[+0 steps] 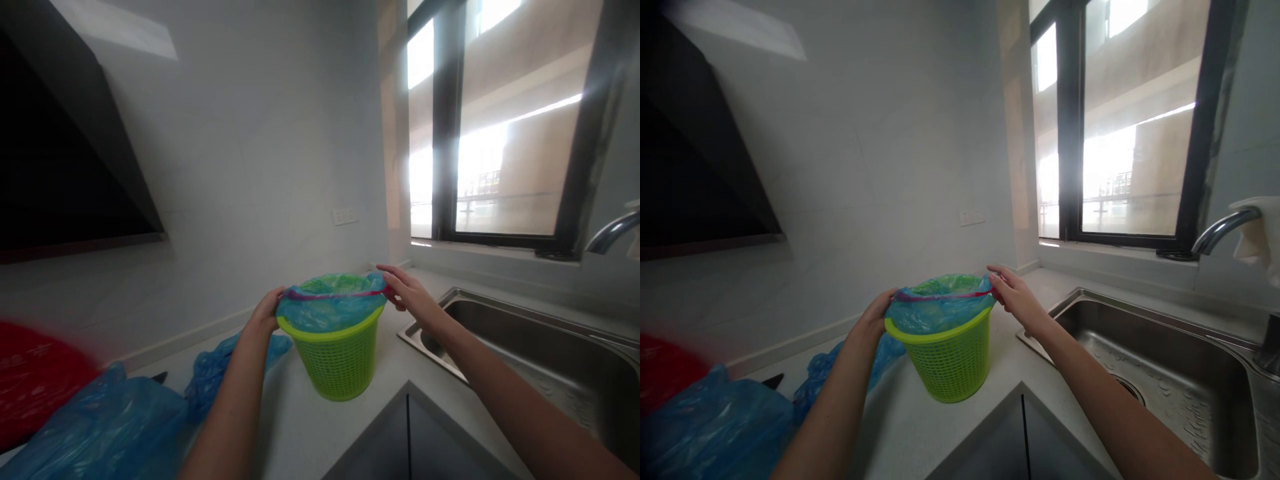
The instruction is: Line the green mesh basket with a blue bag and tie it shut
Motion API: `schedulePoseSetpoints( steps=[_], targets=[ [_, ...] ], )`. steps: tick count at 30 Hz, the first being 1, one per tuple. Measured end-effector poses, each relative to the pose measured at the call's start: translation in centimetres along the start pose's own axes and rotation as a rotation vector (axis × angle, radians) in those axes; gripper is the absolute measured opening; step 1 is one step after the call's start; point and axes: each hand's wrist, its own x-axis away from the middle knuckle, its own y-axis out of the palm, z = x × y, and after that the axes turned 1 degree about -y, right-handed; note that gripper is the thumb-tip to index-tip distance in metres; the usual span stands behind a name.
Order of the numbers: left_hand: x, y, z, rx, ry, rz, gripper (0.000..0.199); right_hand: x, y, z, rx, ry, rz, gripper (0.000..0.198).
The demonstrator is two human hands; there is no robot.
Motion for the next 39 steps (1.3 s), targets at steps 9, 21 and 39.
schedulePoseSetpoints(
  steps=[9, 21, 39],
  targets=[
    [-0.3, 1.6, -0.4, 0.111, 0.157, 0.183, 0.040, 0.4, 0.0, -0.1, 0.263, -0.258, -0.028, 0.017],
    [2.1, 1.1, 2.7, 0.195, 0.418, -0.099, 0.078, -0.2, -0.2, 0.6, 0.096, -0.161, 0.165, 0.032],
    [4.3, 1.2, 4.6, -0.121, 0.215, 0.181, 0.033, -0.8, -0.5, 1.6, -0.225, -0.139, -0.037, 0.072]
  ],
)
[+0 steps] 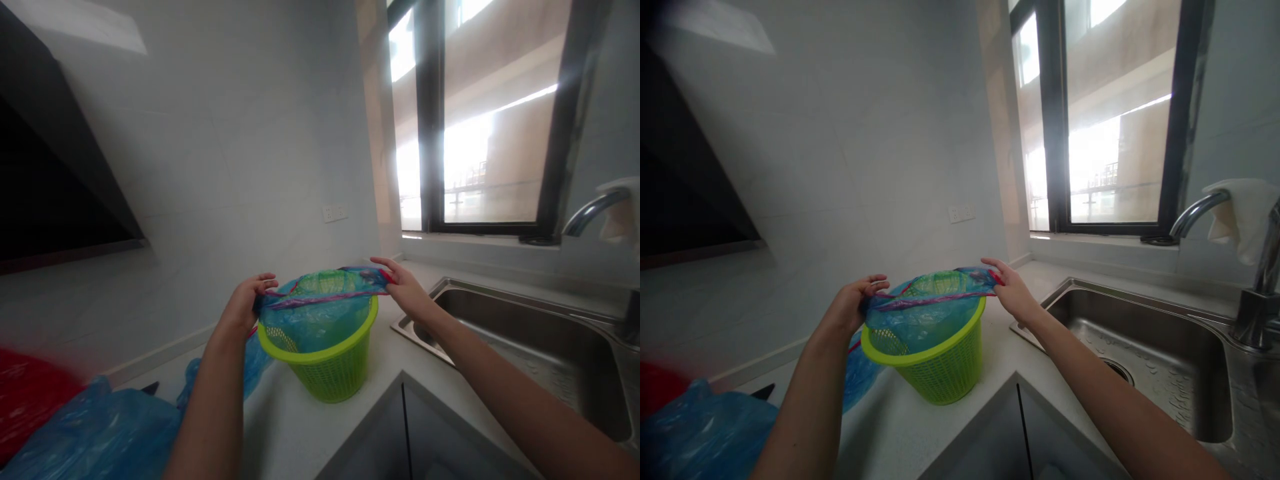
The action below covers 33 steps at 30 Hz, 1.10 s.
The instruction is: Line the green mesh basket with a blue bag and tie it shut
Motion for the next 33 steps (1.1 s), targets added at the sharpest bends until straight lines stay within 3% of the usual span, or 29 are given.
schedulePoseSetpoints(
  steps=[3, 7, 13, 18, 22, 26, 31, 33],
  targets=[
    [0.6, 0.0, 0.0, -0.324, 0.097, -0.042, 0.028, 0.4, 0.6, -0.5, 0.003, 0.012, -0.049, 0.072],
    [1.4, 0.3, -0.1, -0.695, 0.107, -0.184, 0.032, 1.0, 1.3, -1.0, 0.184, -0.070, -0.085, 0.067],
    [1.9, 1.3, -1.3, -0.889, 0.240, -0.093, 0.032, 1.6, 1.7, -0.9, 0.516, -0.186, -0.132, 0.057],
    [2.1, 1.6, -1.4, -0.931, 0.364, 0.050, 0.033, 1.7, 1.5, -0.3, 0.584, -0.197, -0.123, 0.055],
    [2.0, 1.9, -0.6, -0.793, 0.524, 0.179, 0.024, 1.5, 1.2, 0.0, 0.575, -0.169, -0.093, 0.056],
    [1.8, 2.2, -0.3, -0.410, 0.701, 0.270, 0.024, 1.0, 0.9, 0.8, 0.508, -0.128, -0.018, 0.053],
    [2.1, 3.0, 0.8, 0.258, 0.573, 0.282, 0.035, 0.3, 0.7, 1.5, 0.266, -0.003, 0.079, 0.038],
    [2.4, 3.0, 1.6, 0.454, 0.477, 0.212, 0.034, 0.2, 0.8, 1.3, 0.097, 0.062, 0.102, 0.027]
  ],
)
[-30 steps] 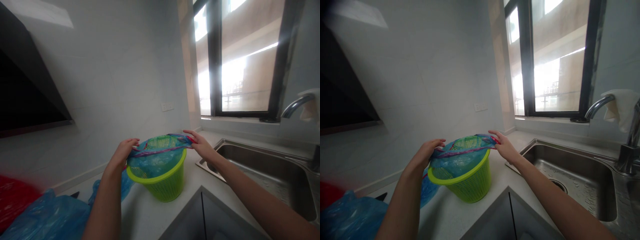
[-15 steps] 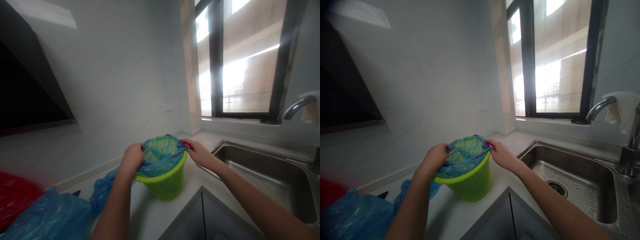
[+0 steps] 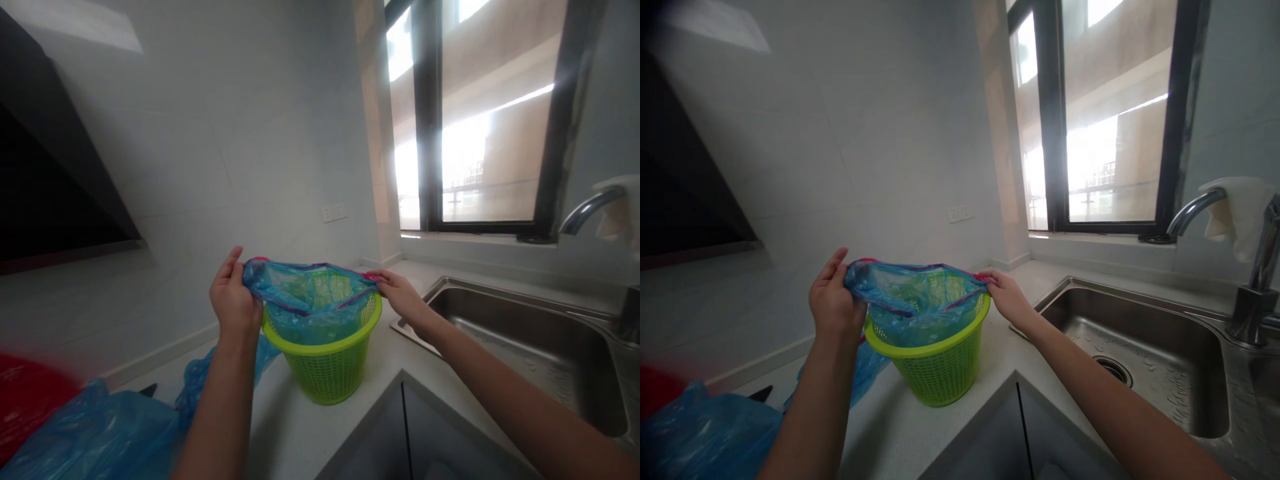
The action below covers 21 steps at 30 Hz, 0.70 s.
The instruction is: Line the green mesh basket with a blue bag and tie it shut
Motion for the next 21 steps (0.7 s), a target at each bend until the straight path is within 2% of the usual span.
schedulePoseSetpoints(
  steps=[2, 4, 8, 11, 14, 17, 21],
  targets=[
    [-0.2, 0.0, 0.9, 0.097, -0.140, -0.053, 0.032, 0.1, 0.0, -0.4, -0.172, 0.079, 0.048, 0.020],
    [-0.3, -0.2, 1.5, 0.052, -0.260, -0.127, 0.031, 0.1, -0.1, -0.8, -0.291, 0.129, 0.120, 0.020],
    [0.3, -0.9, 1.6, -0.449, -0.397, -0.249, 0.030, -0.2, -1.0, -0.7, -0.413, 0.122, 0.205, 0.021],
    [1.1, -1.2, 1.3, -0.814, -0.398, -0.419, 0.040, -0.7, -1.8, -0.4, -0.493, 0.125, 0.235, 0.017],
    [1.7, -1.3, 1.2, -1.042, -0.345, -0.658, 0.047, -1.1, -2.5, -0.7, -0.578, 0.149, 0.276, 0.012],
    [2.1, -1.3, 1.4, -1.109, -0.305, -0.781, 0.045, -1.4, -3.1, -1.7, -0.696, 0.195, 0.302, 0.007],
    [2.1, -1.6, 2.0, -1.168, -0.345, -0.888, 0.037, -1.7, -4.1, -3.1, -0.885, 0.279, 0.311, 0.014]
  ],
)
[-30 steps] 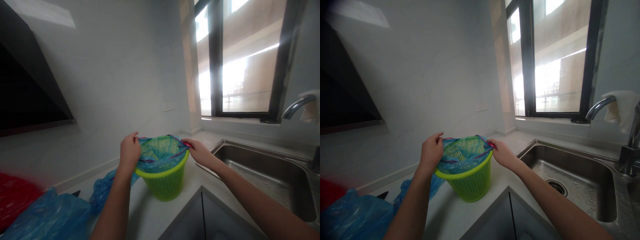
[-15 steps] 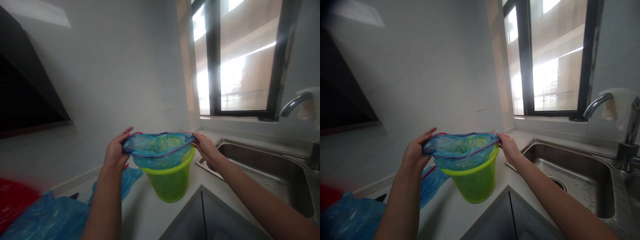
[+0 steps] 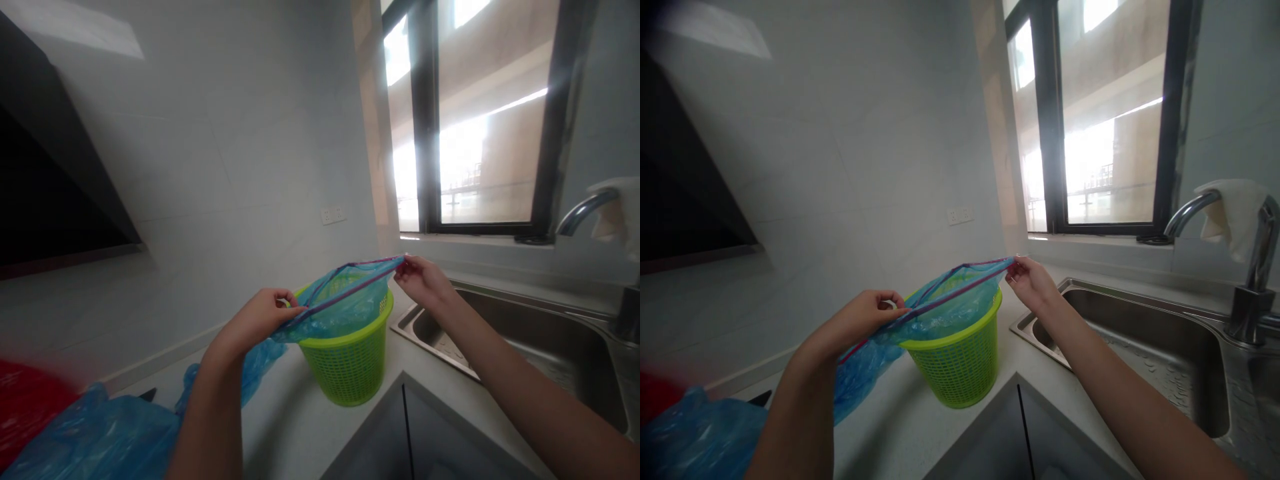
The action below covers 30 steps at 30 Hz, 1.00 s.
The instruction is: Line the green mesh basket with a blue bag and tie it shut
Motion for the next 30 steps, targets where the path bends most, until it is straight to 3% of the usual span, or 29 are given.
schedulePoseSetpoints(
  steps=[4, 8, 10, 13, 16, 18, 20, 22, 26, 30],
  targets=[
    [0.2, -0.4, -0.3, -0.119, -0.023, -0.030, 0.028, -0.2, -0.2, -0.8, -0.098, 0.031, -0.036, 0.018],
    [0.6, -0.4, -0.2, -0.158, -0.003, -0.147, 0.026, -0.2, -0.2, -0.9, -0.135, -0.001, -0.080, 0.024],
    [0.6, -0.3, -0.1, -0.214, -0.001, -0.131, 0.023, 0.0, -0.1, -1.1, -0.155, 0.017, -0.104, 0.025],
    [0.1, -0.5, -0.2, -0.275, -0.004, 0.047, 0.023, 0.2, 0.0, -1.6, -0.177, 0.078, -0.215, 0.015],
    [-1.1, -0.8, -1.0, -0.222, -0.017, 0.360, 0.030, 0.4, -0.1, -2.1, -0.125, 0.142, -0.305, 0.012],
    [-2.0, -0.9, -1.6, -0.156, -0.014, 0.514, 0.033, 0.7, -0.2, -2.2, -0.047, 0.184, -0.323, 0.013],
    [-2.6, -0.8, -2.0, -0.041, 0.012, 0.575, 0.033, 1.0, -0.1, -2.1, 0.037, 0.222, -0.340, 0.015],
    [-2.8, -0.5, -1.8, 0.182, 0.035, 0.521, 0.032, 1.4, 0.1, -1.8, 0.109, 0.225, -0.350, 0.020],
    [-2.3, 0.1, -0.3, 0.709, 0.027, 0.275, 0.034, 2.2, 0.7, -1.1, 0.165, 0.158, -0.324, 0.041],
    [-1.2, 0.2, 1.0, 0.833, 0.013, 0.341, 0.037, 2.4, 1.0, -0.8, 0.176, 0.091, -0.315, 0.044]
  ],
)
